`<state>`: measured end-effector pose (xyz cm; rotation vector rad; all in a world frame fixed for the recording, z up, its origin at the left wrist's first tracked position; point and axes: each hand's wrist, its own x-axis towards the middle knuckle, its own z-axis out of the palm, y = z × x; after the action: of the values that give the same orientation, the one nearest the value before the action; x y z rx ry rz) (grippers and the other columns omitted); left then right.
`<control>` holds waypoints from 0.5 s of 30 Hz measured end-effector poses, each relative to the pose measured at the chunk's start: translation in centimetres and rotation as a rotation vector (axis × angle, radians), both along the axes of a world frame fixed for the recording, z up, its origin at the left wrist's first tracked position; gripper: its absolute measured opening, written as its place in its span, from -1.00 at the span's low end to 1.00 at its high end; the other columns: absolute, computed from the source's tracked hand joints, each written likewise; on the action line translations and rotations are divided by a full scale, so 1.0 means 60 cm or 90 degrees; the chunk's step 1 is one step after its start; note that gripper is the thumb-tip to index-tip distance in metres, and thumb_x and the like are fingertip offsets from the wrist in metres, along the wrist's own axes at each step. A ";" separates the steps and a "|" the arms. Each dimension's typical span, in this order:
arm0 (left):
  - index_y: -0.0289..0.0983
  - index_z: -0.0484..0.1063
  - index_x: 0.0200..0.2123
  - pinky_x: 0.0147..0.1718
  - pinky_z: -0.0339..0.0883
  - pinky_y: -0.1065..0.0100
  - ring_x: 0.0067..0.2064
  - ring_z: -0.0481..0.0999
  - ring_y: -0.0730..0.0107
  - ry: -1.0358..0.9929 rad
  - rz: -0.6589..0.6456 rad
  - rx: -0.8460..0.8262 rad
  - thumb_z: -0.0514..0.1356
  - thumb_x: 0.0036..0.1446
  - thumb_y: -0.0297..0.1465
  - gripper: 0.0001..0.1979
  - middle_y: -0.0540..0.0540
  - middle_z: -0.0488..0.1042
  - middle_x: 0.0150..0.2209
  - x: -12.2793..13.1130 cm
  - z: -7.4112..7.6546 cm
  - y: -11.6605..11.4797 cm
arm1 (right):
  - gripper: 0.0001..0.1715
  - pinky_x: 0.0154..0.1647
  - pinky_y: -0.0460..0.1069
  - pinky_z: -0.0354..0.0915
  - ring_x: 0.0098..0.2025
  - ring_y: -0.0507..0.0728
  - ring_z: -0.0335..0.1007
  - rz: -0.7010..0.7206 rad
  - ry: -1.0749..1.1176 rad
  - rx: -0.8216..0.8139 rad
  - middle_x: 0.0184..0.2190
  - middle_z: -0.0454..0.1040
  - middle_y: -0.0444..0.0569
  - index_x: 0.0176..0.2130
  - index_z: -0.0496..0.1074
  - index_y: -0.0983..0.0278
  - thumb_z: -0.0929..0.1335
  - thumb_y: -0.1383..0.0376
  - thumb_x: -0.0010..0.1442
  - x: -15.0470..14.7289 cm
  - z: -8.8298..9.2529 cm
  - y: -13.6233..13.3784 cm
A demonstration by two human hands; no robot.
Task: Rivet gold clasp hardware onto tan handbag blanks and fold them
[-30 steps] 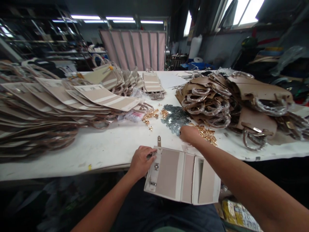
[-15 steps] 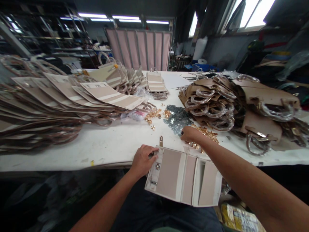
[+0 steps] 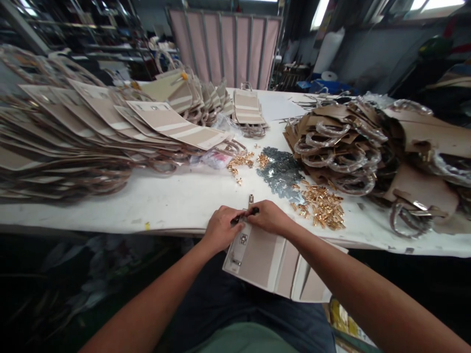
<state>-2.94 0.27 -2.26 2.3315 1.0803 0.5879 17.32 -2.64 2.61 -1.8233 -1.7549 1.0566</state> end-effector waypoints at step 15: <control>-0.10 0.62 0.10 0.06 0.41 0.15 0.05 0.52 0.11 0.006 -0.005 0.011 0.38 0.21 -0.38 -0.63 -0.04 0.67 -0.05 0.000 -0.004 0.002 | -0.80 -0.26 -0.03 0.21 -0.23 0.15 0.53 -0.025 -0.249 0.078 -0.25 0.67 -0.06 -0.21 0.66 0.16 0.40 0.27 0.22 -0.012 -0.020 -0.019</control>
<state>-2.92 0.37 -2.52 2.3536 1.0739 0.5861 16.60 -3.77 1.43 -2.0800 -1.9364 0.5890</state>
